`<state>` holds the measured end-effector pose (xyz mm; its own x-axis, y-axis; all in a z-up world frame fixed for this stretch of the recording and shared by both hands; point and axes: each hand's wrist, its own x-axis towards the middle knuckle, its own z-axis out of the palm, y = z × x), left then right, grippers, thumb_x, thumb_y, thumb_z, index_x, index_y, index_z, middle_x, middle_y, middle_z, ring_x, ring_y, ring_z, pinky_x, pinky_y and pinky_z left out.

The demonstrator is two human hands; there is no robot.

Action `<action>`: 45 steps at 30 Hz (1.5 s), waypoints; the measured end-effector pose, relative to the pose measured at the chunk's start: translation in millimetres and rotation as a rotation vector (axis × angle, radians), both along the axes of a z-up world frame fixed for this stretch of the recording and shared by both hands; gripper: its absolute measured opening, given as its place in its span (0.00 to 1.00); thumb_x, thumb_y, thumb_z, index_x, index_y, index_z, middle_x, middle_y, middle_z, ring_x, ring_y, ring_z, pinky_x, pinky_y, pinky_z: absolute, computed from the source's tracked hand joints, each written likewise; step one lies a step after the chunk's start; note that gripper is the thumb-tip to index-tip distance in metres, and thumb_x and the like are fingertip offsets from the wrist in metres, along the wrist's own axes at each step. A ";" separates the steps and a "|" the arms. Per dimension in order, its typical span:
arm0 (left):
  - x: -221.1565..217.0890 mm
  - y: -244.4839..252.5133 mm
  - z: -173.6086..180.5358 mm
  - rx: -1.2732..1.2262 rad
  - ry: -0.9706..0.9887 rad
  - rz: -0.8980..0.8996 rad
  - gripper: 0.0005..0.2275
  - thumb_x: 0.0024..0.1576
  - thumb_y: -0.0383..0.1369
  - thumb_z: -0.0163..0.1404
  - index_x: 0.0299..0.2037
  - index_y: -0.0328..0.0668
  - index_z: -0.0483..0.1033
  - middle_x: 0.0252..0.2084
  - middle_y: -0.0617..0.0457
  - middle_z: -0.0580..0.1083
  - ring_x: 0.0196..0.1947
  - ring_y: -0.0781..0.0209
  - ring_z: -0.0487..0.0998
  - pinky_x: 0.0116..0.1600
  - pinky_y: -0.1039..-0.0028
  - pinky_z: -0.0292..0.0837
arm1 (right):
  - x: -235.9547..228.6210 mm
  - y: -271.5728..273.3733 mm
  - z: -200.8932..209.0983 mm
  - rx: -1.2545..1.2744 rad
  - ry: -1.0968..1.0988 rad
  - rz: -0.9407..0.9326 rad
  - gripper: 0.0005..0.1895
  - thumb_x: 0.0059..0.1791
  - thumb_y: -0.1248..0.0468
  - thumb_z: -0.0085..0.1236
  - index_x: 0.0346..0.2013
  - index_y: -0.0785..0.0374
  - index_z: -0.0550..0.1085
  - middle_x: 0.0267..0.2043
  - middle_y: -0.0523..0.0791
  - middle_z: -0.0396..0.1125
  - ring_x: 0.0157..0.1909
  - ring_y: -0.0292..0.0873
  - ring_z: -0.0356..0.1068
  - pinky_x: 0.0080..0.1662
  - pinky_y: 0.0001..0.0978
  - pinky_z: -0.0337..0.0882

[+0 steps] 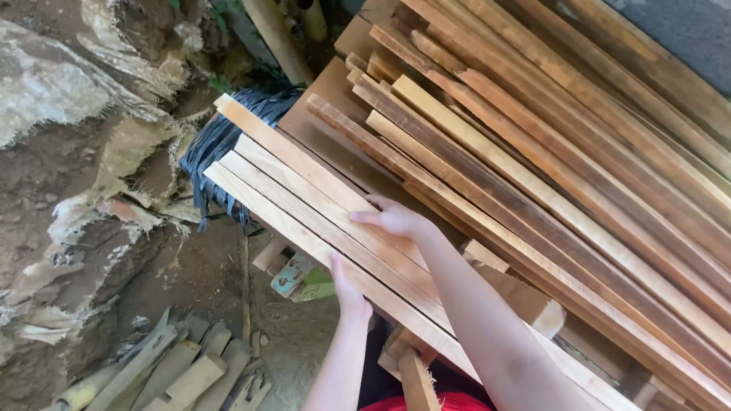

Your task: Aligning and inspecting thin wooden strips on a storage rack in a workshop.

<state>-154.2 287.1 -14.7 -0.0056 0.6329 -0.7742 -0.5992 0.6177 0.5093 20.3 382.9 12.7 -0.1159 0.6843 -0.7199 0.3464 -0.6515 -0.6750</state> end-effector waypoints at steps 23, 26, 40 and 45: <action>-2.8 -8.1 -1.7 0.026 0.057 -0.048 0.39 0.59 0.58 0.39 0.76 0.48 0.42 0.75 0.45 0.55 0.73 0.49 0.59 0.71 0.56 0.57 | -37.2 -63.2 63.9 0.469 -0.629 -0.064 0.44 0.44 0.38 0.58 0.67 0.60 0.64 0.71 0.52 0.59 0.69 0.56 0.62 0.65 0.47 0.64; -5.6 -24.5 10.9 0.019 0.062 -0.059 0.39 0.58 0.59 0.38 0.76 0.51 0.40 0.76 0.46 0.53 0.74 0.49 0.57 0.72 0.55 0.56 | -45.4 -147.5 56.2 0.864 -0.613 -0.085 0.33 0.48 0.51 0.62 0.63 0.63 0.68 0.69 0.54 0.60 0.70 0.59 0.59 0.67 0.50 0.61; -3.2 -27.9 5.7 0.021 0.450 -0.483 0.44 0.57 0.68 0.21 0.78 0.47 0.32 0.81 0.47 0.36 0.79 0.48 0.39 0.77 0.54 0.36 | 10.5 -405.5 49.2 0.497 -1.101 -0.228 0.62 0.31 0.31 0.64 0.70 0.60 0.55 0.74 0.50 0.47 0.77 0.56 0.40 0.70 0.64 0.39; 2.3 -29.9 139.5 0.063 0.716 -0.793 0.42 0.61 0.48 0.46 0.77 0.40 0.31 0.81 0.46 0.33 0.80 0.48 0.37 0.77 0.49 0.39 | 17.3 -412.0 50.4 0.394 -1.094 -0.132 0.66 0.32 0.27 0.62 0.74 0.54 0.51 0.78 0.45 0.42 0.79 0.52 0.34 0.72 0.60 0.35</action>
